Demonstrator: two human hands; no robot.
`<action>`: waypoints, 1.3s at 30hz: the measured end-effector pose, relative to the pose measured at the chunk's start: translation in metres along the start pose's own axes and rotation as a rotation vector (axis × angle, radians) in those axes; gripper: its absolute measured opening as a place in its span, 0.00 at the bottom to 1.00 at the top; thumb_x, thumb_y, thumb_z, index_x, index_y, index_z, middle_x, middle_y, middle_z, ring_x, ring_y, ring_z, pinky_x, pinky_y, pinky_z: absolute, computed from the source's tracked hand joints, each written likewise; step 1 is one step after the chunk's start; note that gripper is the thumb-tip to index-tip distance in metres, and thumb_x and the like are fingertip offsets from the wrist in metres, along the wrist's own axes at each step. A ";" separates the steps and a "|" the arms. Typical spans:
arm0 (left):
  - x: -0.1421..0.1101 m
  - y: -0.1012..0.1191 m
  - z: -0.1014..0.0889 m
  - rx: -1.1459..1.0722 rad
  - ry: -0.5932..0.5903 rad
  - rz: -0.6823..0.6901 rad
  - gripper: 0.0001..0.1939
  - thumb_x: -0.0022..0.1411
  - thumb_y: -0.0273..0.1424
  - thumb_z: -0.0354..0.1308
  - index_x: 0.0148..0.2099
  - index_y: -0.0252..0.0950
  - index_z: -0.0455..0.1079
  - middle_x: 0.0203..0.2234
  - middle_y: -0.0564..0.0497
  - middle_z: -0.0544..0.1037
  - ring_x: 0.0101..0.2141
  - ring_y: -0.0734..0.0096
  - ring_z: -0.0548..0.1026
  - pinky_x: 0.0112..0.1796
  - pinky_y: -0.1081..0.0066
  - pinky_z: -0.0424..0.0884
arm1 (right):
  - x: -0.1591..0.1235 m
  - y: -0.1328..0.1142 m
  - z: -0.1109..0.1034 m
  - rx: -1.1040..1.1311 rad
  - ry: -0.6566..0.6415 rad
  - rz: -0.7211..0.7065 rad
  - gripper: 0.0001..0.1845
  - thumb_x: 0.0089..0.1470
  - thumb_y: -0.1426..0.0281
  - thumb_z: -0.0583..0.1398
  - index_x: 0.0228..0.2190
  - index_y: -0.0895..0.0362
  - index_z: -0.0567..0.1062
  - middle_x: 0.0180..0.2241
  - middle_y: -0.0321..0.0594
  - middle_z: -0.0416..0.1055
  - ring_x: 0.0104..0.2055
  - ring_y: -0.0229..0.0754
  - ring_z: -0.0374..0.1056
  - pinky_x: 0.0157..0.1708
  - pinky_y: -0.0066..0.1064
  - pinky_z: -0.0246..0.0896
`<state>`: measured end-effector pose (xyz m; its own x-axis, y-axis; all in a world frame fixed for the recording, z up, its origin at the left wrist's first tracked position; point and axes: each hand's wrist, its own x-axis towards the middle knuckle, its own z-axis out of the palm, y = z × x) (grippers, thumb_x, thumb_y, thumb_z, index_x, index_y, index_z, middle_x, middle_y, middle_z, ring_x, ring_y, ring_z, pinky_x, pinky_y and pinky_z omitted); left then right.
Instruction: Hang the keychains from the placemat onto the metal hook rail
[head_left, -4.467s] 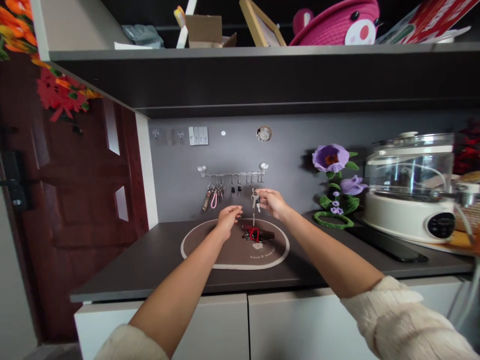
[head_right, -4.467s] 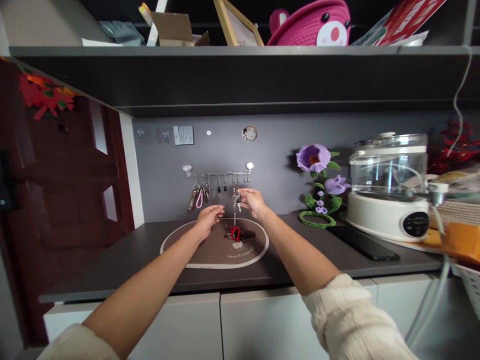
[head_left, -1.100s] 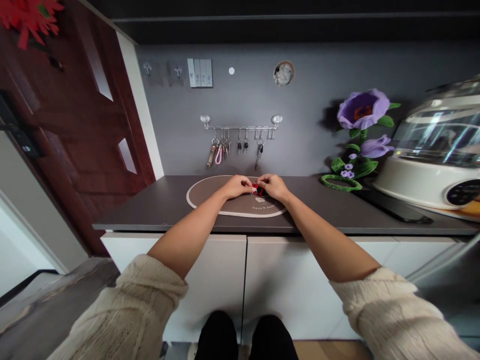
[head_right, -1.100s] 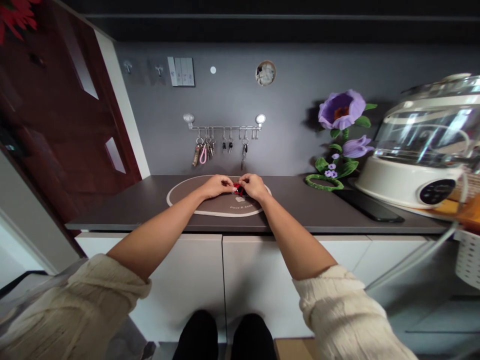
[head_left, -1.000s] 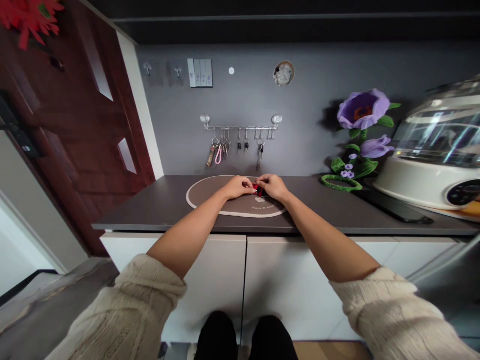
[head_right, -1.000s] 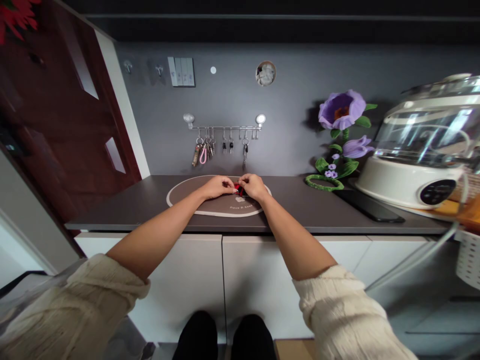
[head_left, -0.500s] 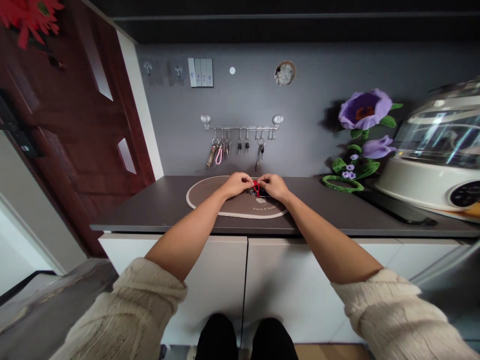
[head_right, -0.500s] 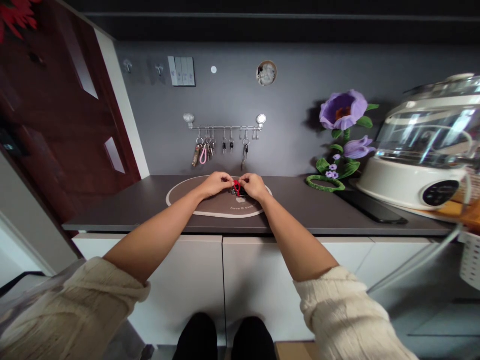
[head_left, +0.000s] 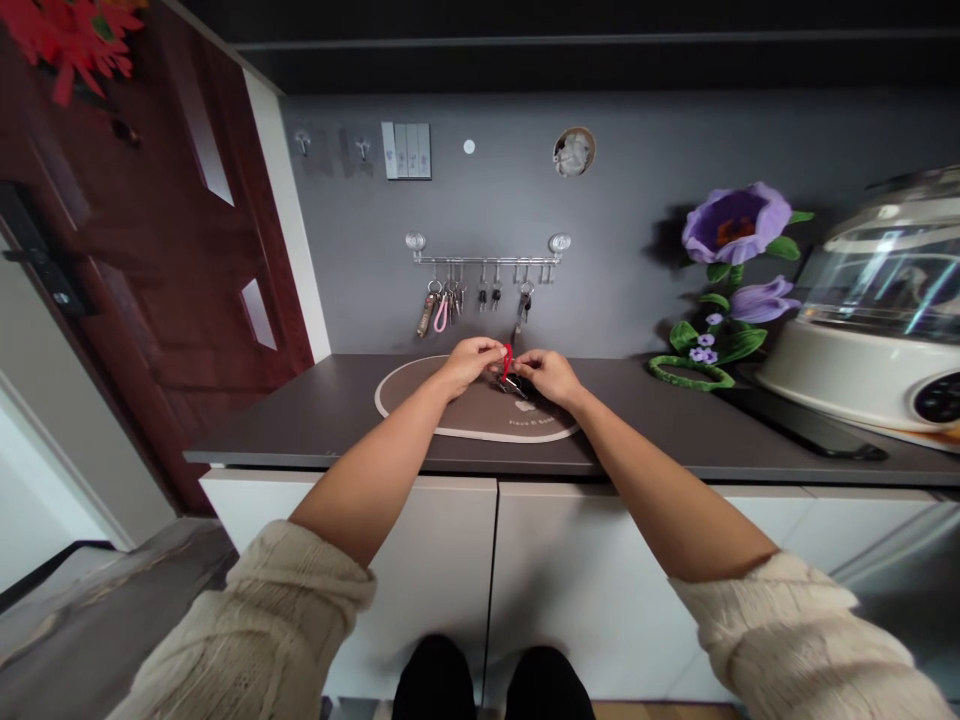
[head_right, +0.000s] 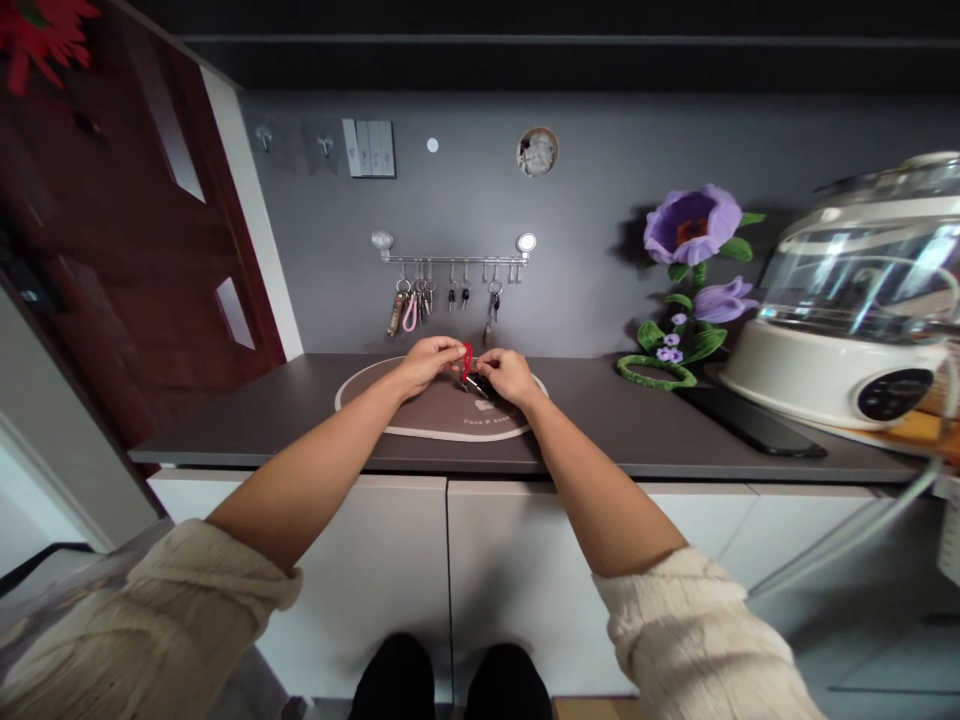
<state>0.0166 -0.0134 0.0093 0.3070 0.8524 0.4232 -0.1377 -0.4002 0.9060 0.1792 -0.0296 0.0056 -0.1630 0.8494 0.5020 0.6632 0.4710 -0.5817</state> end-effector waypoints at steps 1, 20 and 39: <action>0.000 0.000 0.000 -0.037 0.008 -0.005 0.11 0.44 0.33 0.60 0.30 0.31 0.69 0.25 0.52 0.72 0.25 0.78 0.68 0.30 0.74 0.64 | 0.000 0.000 0.000 0.008 -0.001 -0.002 0.09 0.47 0.67 0.56 0.28 0.58 0.75 0.27 0.37 0.73 0.28 0.35 0.65 0.31 0.26 0.56; 0.001 0.012 -0.002 -0.464 0.061 0.030 0.05 0.48 0.26 0.59 0.29 0.31 0.66 0.24 0.52 0.73 0.29 0.77 0.72 0.42 0.68 0.66 | 0.004 0.005 0.006 0.357 -0.069 -0.076 0.14 0.43 0.62 0.59 0.31 0.59 0.72 0.30 0.39 0.72 0.31 0.36 0.65 0.37 0.31 0.60; 0.000 0.018 -0.001 -0.597 0.095 0.035 0.04 0.49 0.23 0.57 0.31 0.31 0.66 0.25 0.52 0.73 0.32 0.78 0.71 0.44 0.68 0.65 | -0.001 -0.007 0.003 0.488 -0.093 -0.079 0.16 0.42 0.61 0.60 0.31 0.59 0.72 0.30 0.38 0.71 0.31 0.35 0.65 0.37 0.31 0.61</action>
<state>0.0133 -0.0205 0.0258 0.2107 0.8796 0.4265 -0.6595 -0.1940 0.7262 0.1721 -0.0331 0.0071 -0.2782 0.8139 0.5100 0.2314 0.5721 -0.7868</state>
